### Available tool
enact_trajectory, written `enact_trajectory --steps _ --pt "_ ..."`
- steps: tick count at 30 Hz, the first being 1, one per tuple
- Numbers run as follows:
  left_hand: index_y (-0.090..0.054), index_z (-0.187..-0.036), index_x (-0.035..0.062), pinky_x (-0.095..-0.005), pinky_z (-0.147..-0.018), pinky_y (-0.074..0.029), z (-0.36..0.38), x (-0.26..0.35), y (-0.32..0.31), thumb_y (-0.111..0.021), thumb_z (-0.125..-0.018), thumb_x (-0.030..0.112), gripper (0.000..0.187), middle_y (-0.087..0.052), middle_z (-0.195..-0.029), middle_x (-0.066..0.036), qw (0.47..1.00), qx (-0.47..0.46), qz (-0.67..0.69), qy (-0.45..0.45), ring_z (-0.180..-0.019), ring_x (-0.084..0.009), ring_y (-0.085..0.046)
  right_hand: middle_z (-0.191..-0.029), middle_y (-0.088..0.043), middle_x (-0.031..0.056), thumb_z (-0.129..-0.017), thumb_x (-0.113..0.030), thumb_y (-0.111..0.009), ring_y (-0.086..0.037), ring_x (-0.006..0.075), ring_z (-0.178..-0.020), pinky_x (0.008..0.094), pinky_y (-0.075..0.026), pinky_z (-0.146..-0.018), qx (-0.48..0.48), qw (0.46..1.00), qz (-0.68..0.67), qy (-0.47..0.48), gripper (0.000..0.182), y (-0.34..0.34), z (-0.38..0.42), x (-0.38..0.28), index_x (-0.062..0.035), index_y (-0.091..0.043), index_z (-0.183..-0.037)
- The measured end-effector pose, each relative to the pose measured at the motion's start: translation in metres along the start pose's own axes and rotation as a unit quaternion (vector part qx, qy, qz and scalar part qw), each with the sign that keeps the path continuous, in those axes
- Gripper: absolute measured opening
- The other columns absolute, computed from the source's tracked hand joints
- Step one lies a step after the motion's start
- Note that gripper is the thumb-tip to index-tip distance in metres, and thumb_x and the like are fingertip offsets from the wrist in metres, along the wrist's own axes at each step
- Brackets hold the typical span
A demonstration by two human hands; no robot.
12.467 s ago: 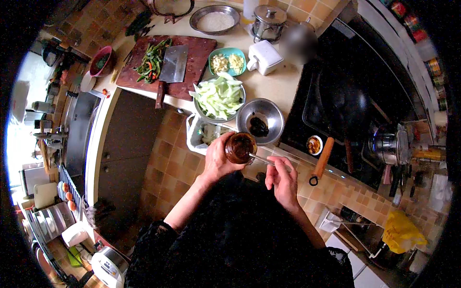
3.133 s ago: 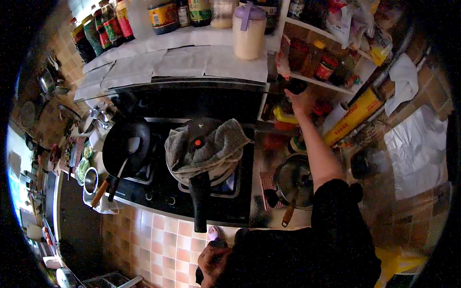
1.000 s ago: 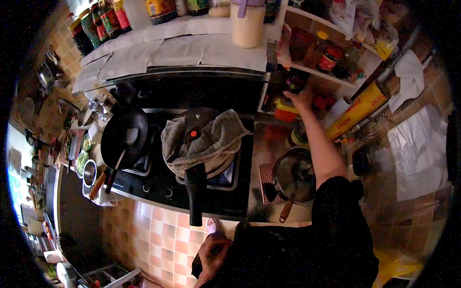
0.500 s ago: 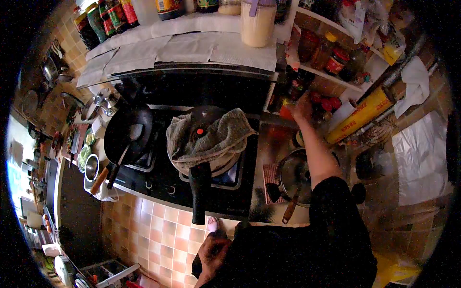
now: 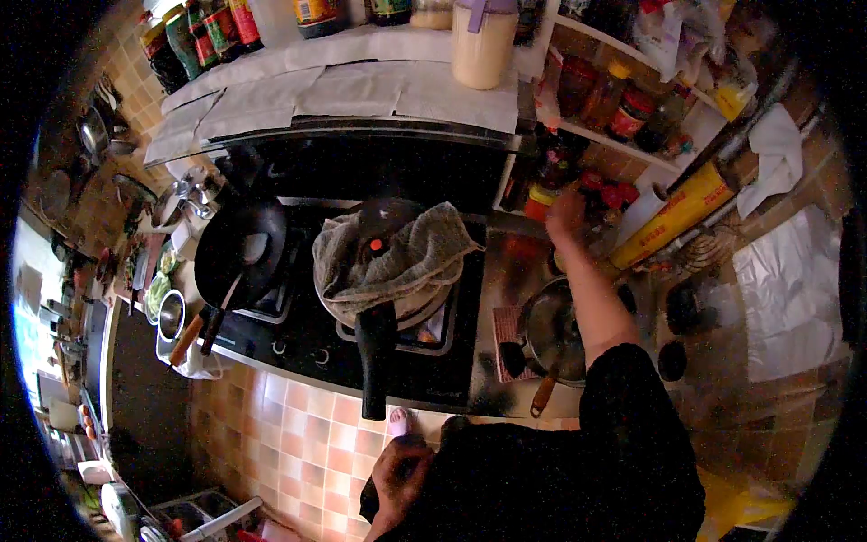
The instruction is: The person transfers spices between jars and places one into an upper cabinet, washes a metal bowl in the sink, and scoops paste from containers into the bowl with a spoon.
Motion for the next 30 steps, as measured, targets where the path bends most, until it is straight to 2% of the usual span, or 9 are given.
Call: enact_trajectory --steps 3,6,9,13,18,24,26,28,30 --pt "-0.065 -0.09 0.0024 -0.0313 -0.076 -0.053 0.004 -0.005 0.002 -0.074 -0.077 -0.01 0.02 -0.067 -0.093 -0.011 1.0 0.0 -0.013 0.013 -0.086 -0.0229 -0.066 -0.111 -0.064 0.0279 -0.098 -0.018 -0.045 -0.062 0.0442 -0.105 0.0516 -0.051 -0.088 0.027 0.996 -0.075 -0.032 0.03 -0.001 0.006 0.007 0.0028 -0.061 -0.111" --pt "-0.065 -0.089 0.0022 -0.0306 -0.075 -0.053 0.008 -0.015 -0.001 -0.075 -0.077 -0.009 0.019 -0.067 -0.094 -0.011 1.0 -0.008 0.004 0.029 -0.086 -0.0223 -0.066 -0.103 -0.066 0.028 -0.101 -0.022 -0.038 -0.065 0.0451 -0.098 0.0523 -0.052 -0.081 -0.002 1.0 -0.028 0.009 0.036 0.001 0.007 0.005 0.002 -0.063 -0.111" --pt "-0.066 -0.089 0.0023 -0.0296 -0.073 -0.053 0.01 -0.011 -0.003 -0.076 -0.077 -0.008 0.019 -0.067 -0.093 -0.01 0.999 -0.006 -0.005 0.033 -0.085 -0.0216 -0.066 -0.101 -0.068 0.0277 -0.101 -0.02 -0.038 -0.066 0.045 -0.096 0.0515 -0.054 -0.082 -0.005 0.998 0.032 0.052 0.035 -0.029 -0.014 0.02 0.0014 -0.063 -0.112" --pt "-0.067 -0.091 0.0027 -0.0285 -0.071 -0.053 0.012 -0.009 -0.005 -0.077 -0.077 -0.007 0.02 -0.067 -0.093 -0.011 0.999 -0.011 -0.034 0.015 -0.084 -0.021 -0.066 -0.094 -0.071 0.0207 -0.1 -0.012 -0.044 -0.07 0.0353 -0.083 0.0478 -0.058 -0.069 0.013 0.994 0.097 0.049 0.03 -0.01 -0.011 0.004 0.0008 -0.063 -0.119" --pt "-0.067 -0.091 0.0025 -0.0293 -0.071 -0.054 0.012 -0.005 -0.008 -0.078 -0.077 -0.007 0.02 -0.068 -0.092 -0.012 1.0 -0.011 -0.016 0.0 -0.083 -0.0217 -0.067 -0.103 -0.068 0.0257 -0.097 -0.013 -0.05 -0.069 0.0383 -0.096 0.0532 -0.055 -0.082 -0.003 0.999 0.022 0.03 0.04 -0.012 -0.002 0.01 0.0029 -0.053 -0.133" --pt "-0.066 -0.088 0.0015 -0.0319 -0.072 -0.053 0.016 -0.007 -0.012 -0.078 -0.076 -0.007 0.019 -0.067 -0.086 -0.012 0.999 0.013 -0.043 -0.002 -0.079 -0.0251 -0.067 -0.111 -0.065 0.0259 -0.09 -0.012 -0.059 -0.065 0.0421 -0.104 0.0504 -0.054 -0.088 0.071 0.992 -0.101 0.041 0.038 -0.013 0.002 0.014 0.0022 -0.058 -0.125" --pt "-0.067 -0.088 0.0013 -0.0319 -0.071 -0.052 0.018 0.003 -0.014 -0.078 -0.076 -0.007 0.018 -0.066 -0.084 -0.012 0.998 0.017 -0.068 0.007 -0.078 -0.0259 -0.066 -0.112 -0.065 0.0264 -0.09 -0.014 -0.061 -0.065 0.0419 -0.104 0.0507 -0.054 -0.087 -0.004 0.995 0.019 0.093 0.041 -0.011 0.007 -0.004 0.0026 -0.055 -0.127" --pt "-0.068 -0.088 0.0012 -0.0318 -0.07 -0.052 0.022 -0.002 -0.012 -0.077 -0.076 -0.007 0.017 -0.066 -0.083 -0.012 0.997 0.02 -0.062 0.029 -0.077 -0.0259 -0.066 -0.112 -0.064 0.0267 -0.089 -0.015 -0.062 -0.065 0.0415 -0.103 0.051 -0.054 -0.086 -0.047 0.99 0.062 0.116 0.045 0.009 0.02 -0.016 0.0023 -0.053 -0.129" --pt "-0.069 -0.087 0.0012 -0.0315 -0.069 -0.052 0.042 -0.019 -0.013 -0.077 -0.076 -0.007 0.016 -0.066 -0.083 -0.012 0.996 0.05 -0.026 0.074 -0.076 -0.0253 -0.065 -0.109 -0.065 0.027 -0.088 -0.017 -0.065 -0.066 0.041 -0.102 0.0514 -0.054 -0.086 -0.077 0.988 0.02 0.136 0.049 0.045 0.039 -0.033 0.0013 -0.051 -0.132"
Point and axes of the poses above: each hand's wrist, its own z-axis away from the middle knuckle, its own y-axis out of the back of the hand, x = y × z, the point moved 8 cm from there along -z, towards the middle knuckle
